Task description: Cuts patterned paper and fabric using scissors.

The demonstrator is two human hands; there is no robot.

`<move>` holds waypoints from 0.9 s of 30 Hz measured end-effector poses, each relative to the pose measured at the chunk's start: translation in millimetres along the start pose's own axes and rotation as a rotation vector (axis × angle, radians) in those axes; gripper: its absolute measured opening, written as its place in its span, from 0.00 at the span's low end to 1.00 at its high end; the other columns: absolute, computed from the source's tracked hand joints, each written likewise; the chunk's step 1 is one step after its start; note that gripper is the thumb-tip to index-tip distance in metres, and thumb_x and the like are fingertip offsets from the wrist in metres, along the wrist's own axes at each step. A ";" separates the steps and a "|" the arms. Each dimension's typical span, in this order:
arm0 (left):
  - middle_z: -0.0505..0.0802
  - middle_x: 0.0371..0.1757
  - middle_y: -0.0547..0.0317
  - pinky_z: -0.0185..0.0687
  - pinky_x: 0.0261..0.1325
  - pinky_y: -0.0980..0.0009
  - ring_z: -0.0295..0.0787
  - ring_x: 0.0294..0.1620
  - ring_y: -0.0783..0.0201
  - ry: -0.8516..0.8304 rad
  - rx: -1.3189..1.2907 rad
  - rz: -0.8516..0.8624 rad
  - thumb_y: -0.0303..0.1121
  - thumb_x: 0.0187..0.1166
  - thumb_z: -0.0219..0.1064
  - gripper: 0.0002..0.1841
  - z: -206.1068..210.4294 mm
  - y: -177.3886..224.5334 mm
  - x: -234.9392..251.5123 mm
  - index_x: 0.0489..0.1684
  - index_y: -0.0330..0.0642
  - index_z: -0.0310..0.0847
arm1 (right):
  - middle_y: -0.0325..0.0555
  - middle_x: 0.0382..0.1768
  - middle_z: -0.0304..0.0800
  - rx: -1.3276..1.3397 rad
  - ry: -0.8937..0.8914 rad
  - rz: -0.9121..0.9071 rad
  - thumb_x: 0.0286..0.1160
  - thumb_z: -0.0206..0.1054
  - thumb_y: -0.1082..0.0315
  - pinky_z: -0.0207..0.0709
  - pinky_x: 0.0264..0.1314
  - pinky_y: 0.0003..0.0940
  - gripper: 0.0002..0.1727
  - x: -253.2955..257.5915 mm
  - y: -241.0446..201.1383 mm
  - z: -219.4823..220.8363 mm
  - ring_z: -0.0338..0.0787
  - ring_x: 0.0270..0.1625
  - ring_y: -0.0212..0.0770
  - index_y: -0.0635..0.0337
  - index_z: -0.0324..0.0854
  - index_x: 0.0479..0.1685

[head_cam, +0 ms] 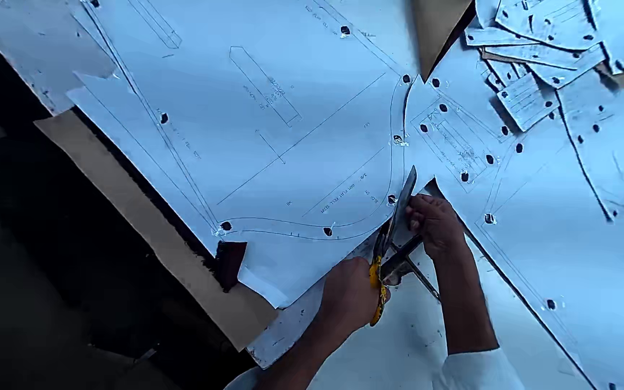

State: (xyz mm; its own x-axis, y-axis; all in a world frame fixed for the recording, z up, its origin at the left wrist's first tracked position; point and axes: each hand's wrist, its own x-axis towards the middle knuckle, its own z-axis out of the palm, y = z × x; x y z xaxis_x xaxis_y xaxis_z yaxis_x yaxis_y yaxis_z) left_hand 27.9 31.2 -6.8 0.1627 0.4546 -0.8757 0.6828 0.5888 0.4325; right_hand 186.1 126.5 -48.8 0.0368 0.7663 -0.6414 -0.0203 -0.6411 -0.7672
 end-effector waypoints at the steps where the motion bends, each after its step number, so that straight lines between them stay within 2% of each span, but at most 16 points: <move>1: 0.91 0.41 0.50 0.82 0.55 0.52 0.89 0.48 0.53 0.005 0.006 -0.005 0.41 0.79 0.74 0.13 -0.6 -0.2 -0.5 0.45 0.38 0.87 | 0.31 0.16 0.83 -0.001 -0.004 -0.002 0.88 0.55 0.73 0.67 0.14 0.15 0.20 0.1 0.3 -0.5 0.72 0.12 0.20 0.54 0.77 0.20; 11: 0.91 0.37 0.51 0.84 0.51 0.52 0.89 0.43 0.54 0.044 -0.011 -0.010 0.39 0.77 0.75 0.11 -2.5 -4.9 2.8 0.42 0.39 0.88 | 0.31 0.18 0.83 -0.027 0.014 0.012 0.87 0.57 0.72 0.67 0.15 0.15 0.17 2.1 1.2 0.7 0.72 0.13 0.20 0.55 0.77 0.24; 19: 0.91 0.33 0.54 0.85 0.47 0.55 0.89 0.37 0.58 0.049 -0.079 0.010 0.38 0.74 0.77 0.10 6.1 -10.3 11.1 0.39 0.40 0.88 | 0.33 0.18 0.83 -0.014 0.035 0.015 0.85 0.60 0.72 0.67 0.15 0.15 0.16 3.3 0.6 2.3 0.73 0.13 0.21 0.57 0.78 0.24; 27: 0.91 0.38 0.52 0.84 0.51 0.54 0.90 0.42 0.56 0.022 -0.091 0.024 0.42 0.76 0.76 0.14 5.2 -5.1 10.4 0.43 0.39 0.87 | 0.33 0.17 0.83 -0.004 0.007 0.007 0.85 0.60 0.73 0.69 0.16 0.17 0.16 4.1 2.1 -0.9 0.72 0.13 0.22 0.57 0.80 0.23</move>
State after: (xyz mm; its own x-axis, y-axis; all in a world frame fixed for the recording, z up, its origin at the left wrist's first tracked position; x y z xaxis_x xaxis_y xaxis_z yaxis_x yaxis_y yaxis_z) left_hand 29.8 29.5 -19.3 0.1621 0.4832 -0.8603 0.6109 0.6356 0.4721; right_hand 187.1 128.2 -53.0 0.0441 0.7615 -0.6466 -0.0170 -0.6466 -0.7626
